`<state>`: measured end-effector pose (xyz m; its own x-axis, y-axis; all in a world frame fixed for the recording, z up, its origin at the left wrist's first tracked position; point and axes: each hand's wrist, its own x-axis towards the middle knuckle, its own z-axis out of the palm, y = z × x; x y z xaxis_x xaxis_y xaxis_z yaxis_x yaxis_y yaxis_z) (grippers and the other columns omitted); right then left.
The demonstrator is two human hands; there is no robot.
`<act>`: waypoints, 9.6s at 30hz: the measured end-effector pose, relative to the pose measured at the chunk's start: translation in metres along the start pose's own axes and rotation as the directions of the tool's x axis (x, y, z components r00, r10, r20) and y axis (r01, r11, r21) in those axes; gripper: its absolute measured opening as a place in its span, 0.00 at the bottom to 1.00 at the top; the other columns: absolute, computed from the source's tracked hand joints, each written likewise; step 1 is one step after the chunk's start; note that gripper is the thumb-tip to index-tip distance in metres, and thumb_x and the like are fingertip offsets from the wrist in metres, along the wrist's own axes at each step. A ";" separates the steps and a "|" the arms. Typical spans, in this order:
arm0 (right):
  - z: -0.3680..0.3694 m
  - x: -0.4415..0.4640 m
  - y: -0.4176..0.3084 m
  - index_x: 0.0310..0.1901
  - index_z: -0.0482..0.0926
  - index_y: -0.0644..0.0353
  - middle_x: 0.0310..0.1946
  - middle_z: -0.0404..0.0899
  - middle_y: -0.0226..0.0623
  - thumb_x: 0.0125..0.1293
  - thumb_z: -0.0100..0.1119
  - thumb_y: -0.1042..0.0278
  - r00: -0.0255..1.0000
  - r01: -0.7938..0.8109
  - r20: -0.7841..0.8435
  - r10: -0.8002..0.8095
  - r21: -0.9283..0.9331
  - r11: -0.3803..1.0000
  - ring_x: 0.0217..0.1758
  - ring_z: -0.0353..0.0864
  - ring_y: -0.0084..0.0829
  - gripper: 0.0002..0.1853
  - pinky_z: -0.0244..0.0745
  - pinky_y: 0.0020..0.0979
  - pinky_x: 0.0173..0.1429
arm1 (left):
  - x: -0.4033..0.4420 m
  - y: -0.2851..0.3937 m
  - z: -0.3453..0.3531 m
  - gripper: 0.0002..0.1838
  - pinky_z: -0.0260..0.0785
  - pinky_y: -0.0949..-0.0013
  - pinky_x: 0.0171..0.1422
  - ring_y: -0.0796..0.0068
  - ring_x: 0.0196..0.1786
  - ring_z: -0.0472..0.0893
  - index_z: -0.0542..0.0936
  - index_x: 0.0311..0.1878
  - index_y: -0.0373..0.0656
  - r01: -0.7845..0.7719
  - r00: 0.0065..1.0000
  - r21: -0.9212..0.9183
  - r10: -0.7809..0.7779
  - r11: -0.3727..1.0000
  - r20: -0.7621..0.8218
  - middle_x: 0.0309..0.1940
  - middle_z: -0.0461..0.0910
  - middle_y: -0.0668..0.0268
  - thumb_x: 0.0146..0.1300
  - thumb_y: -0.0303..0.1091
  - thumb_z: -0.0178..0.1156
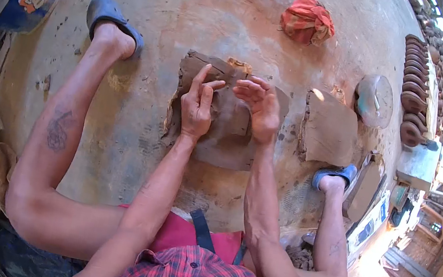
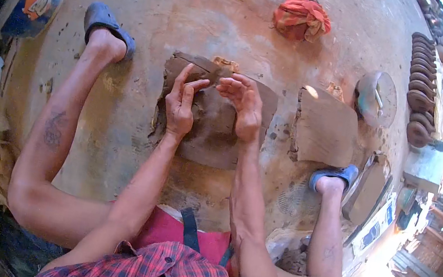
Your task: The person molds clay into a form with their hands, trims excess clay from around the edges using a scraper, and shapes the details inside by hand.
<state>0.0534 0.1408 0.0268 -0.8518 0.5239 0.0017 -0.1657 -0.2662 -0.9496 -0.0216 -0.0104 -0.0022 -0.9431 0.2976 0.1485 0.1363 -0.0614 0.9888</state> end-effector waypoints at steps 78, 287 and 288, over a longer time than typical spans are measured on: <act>0.092 -0.037 -0.024 0.68 0.76 0.58 0.68 0.75 0.47 0.81 0.53 0.48 0.628 0.275 0.110 -0.770 -0.958 0.087 0.76 0.69 0.54 0.25 0.58 0.62 0.77 | 0.021 0.046 -0.050 0.23 0.77 0.64 0.60 0.67 0.53 0.85 0.71 0.75 0.44 -0.061 0.964 -0.373 -0.043 0.926 -0.264 0.52 0.85 0.58 0.87 0.46 0.45; -0.015 0.043 -0.055 0.77 0.70 0.59 0.78 0.66 0.58 0.56 0.80 0.41 0.994 0.101 0.108 0.018 -0.970 0.223 0.81 0.66 0.52 0.52 0.64 0.45 0.83 | -0.048 0.018 -0.089 0.38 0.77 0.53 0.67 0.47 0.60 0.86 0.85 0.59 0.36 0.475 0.834 0.547 -0.552 0.690 -0.028 0.55 0.88 0.48 0.44 0.44 0.84; -0.019 0.029 -0.058 0.77 0.70 0.59 0.78 0.66 0.58 0.56 0.80 0.41 0.994 0.099 0.108 0.027 -0.968 0.229 0.81 0.66 0.52 0.52 0.64 0.45 0.83 | -0.049 0.012 -0.089 0.38 0.77 0.53 0.67 0.47 0.60 0.86 0.85 0.59 0.36 0.481 0.829 0.551 -0.558 0.682 -0.034 0.55 0.88 0.48 0.44 0.44 0.84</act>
<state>0.0476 0.1867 0.0761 -0.9044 0.4265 0.0099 0.3594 0.7742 -0.5211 -0.0004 -0.1101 0.0008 -0.8683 0.2491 -0.4291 -0.1934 0.6265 0.7550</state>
